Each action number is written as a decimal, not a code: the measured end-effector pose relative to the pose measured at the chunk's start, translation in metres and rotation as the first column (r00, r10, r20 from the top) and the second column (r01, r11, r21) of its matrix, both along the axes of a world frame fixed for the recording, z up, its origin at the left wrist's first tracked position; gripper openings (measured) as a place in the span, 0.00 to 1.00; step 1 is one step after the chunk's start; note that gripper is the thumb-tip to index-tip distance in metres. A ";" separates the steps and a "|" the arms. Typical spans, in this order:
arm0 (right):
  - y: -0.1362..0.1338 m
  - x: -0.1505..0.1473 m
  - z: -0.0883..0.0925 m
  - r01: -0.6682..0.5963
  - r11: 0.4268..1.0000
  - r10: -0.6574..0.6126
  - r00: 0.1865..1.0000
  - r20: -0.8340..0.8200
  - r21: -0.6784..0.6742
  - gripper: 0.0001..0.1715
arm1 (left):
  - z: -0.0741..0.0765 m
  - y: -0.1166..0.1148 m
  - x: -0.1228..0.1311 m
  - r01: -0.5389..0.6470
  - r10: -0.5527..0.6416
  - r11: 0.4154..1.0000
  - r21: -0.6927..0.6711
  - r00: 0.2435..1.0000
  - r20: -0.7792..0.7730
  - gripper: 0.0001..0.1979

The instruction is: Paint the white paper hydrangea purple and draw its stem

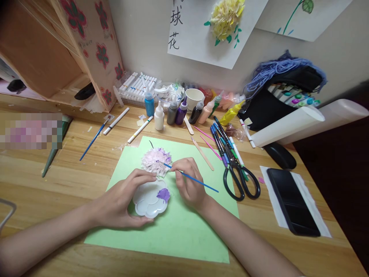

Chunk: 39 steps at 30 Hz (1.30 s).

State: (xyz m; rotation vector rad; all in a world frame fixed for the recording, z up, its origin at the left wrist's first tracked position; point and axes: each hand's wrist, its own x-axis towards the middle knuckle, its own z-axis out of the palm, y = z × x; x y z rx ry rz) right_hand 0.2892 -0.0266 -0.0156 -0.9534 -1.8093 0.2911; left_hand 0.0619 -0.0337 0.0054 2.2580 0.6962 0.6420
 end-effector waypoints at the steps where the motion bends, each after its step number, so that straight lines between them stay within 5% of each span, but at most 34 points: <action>1: 0.000 0.000 0.000 0.012 1.000 -0.012 1.000 -0.016 0.007 0.10 | 0.000 0.000 0.000 -0.010 0.010 1.000 0.007 1.000 0.003 0.41; 6: -0.009 0.003 -0.001 0.101 0.992 -0.081 0.968 -0.236 0.072 0.10 | -0.002 -0.001 0.000 -0.166 0.167 0.985 0.048 0.986 -0.016 0.42; 10: -0.019 0.009 -0.009 0.087 0.988 -0.070 0.989 -0.132 0.130 0.13 | -0.002 -0.002 0.000 -0.236 0.238 0.967 0.094 0.971 -0.006 0.43; 15: -0.022 0.009 -0.015 -0.053 0.979 0.060 0.998 -0.030 0.195 0.12 | -0.001 -0.002 0.000 -0.249 0.253 0.962 0.110 0.967 -0.022 0.44; 22: -0.018 0.006 -0.002 -0.221 0.959 0.215 0.975 0.055 0.176 0.10 | -0.001 -0.002 0.000 -0.248 0.254 0.962 0.117 0.966 -0.043 0.44; 39: -0.016 0.002 0.005 -0.281 0.938 0.278 0.960 0.044 0.203 0.11 | -0.002 -0.002 0.000 -0.236 0.244 0.964 0.125 0.968 -0.054 0.44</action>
